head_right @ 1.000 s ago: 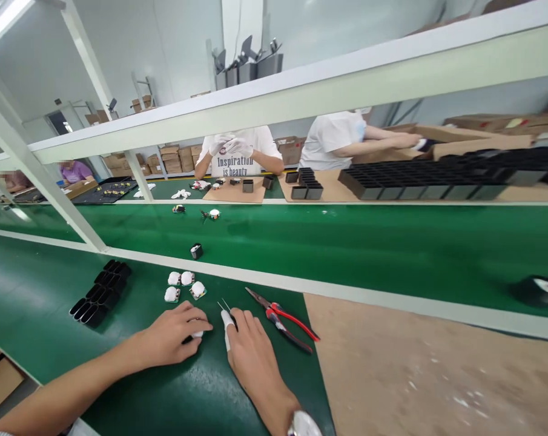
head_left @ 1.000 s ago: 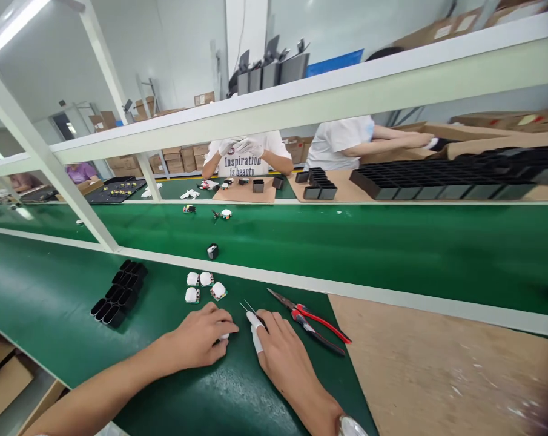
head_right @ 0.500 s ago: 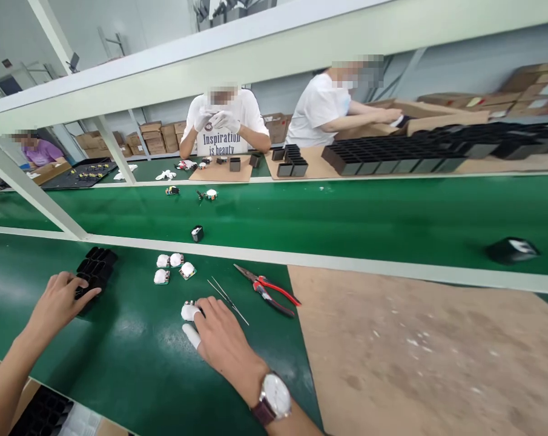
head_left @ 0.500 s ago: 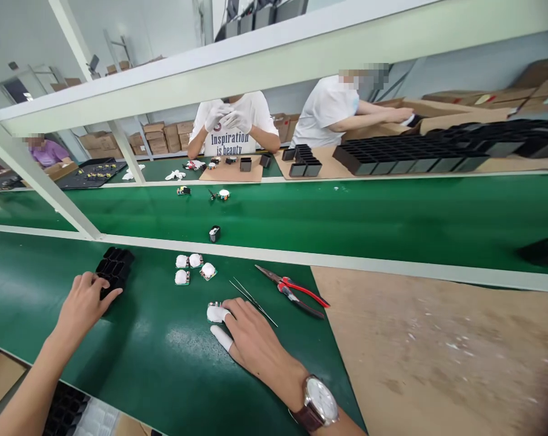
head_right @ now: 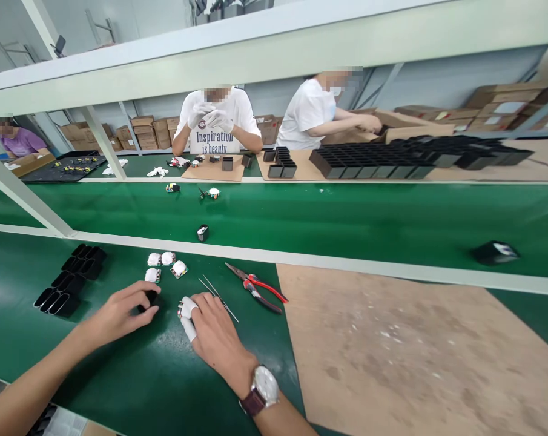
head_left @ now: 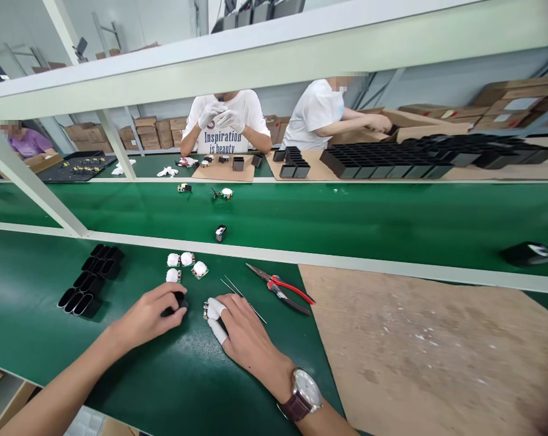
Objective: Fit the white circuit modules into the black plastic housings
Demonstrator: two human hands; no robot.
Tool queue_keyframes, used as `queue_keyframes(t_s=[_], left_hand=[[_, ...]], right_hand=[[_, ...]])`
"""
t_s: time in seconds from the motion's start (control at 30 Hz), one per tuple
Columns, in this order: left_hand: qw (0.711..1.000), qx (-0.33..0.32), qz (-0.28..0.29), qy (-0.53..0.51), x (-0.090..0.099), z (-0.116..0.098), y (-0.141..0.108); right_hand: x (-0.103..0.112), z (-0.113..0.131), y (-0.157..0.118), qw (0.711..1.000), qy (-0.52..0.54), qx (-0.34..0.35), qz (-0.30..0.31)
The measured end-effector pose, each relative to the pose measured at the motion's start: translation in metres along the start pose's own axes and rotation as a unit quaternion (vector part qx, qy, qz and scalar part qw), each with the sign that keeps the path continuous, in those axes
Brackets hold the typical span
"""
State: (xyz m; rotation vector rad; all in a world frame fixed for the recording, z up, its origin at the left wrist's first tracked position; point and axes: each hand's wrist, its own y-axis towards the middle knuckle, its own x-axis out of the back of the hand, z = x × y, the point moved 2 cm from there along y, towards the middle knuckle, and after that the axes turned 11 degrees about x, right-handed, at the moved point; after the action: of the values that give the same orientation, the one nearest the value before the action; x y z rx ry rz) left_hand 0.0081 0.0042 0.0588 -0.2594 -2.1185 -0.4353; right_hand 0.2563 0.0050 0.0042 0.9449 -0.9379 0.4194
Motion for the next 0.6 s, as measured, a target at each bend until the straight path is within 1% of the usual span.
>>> queue_keyframes(t_s=[0.03,0.1,0.17,0.2,0.3,0.4,0.5,0.6], left_hand=[[1.0,-0.013,0.008,-0.008,-0.011,-0.002,0.005],[0.999,-0.031,0.006,-0.021,-0.03,0.001,0.012],[0.999,-0.03,0.0,-0.038,-0.041,0.008,0.015],[0.999,-0.022,-0.002,-0.05,-0.044,0.012,0.014],[0.997,0.012,0.003,-0.08,-0.043,0.02,0.008],[0.994,0.047,0.029,-0.091,-0.036,0.021,0.002],[0.991,0.071,0.057,-0.099,-0.034,0.019,0.0],[0.989,0.07,0.068,-0.115,-0.041,0.017,-0.001]], right_hand=[[-0.001,-0.001,0.0,1.0,0.005,0.0,0.002],[-0.001,-0.003,-0.001,1.0,0.014,-0.005,-0.003],[0.0,-0.004,-0.003,1.0,0.015,-0.01,-0.014],[0.001,-0.005,-0.003,1.0,0.012,-0.012,-0.015],[0.005,-0.005,-0.004,1.0,-0.004,-0.014,0.001],[0.006,-0.005,-0.003,1.0,-0.011,-0.016,0.006],[0.008,-0.004,-0.001,0.999,0.006,-0.018,-0.04],[0.011,-0.001,0.002,0.994,0.035,-0.021,-0.097]])
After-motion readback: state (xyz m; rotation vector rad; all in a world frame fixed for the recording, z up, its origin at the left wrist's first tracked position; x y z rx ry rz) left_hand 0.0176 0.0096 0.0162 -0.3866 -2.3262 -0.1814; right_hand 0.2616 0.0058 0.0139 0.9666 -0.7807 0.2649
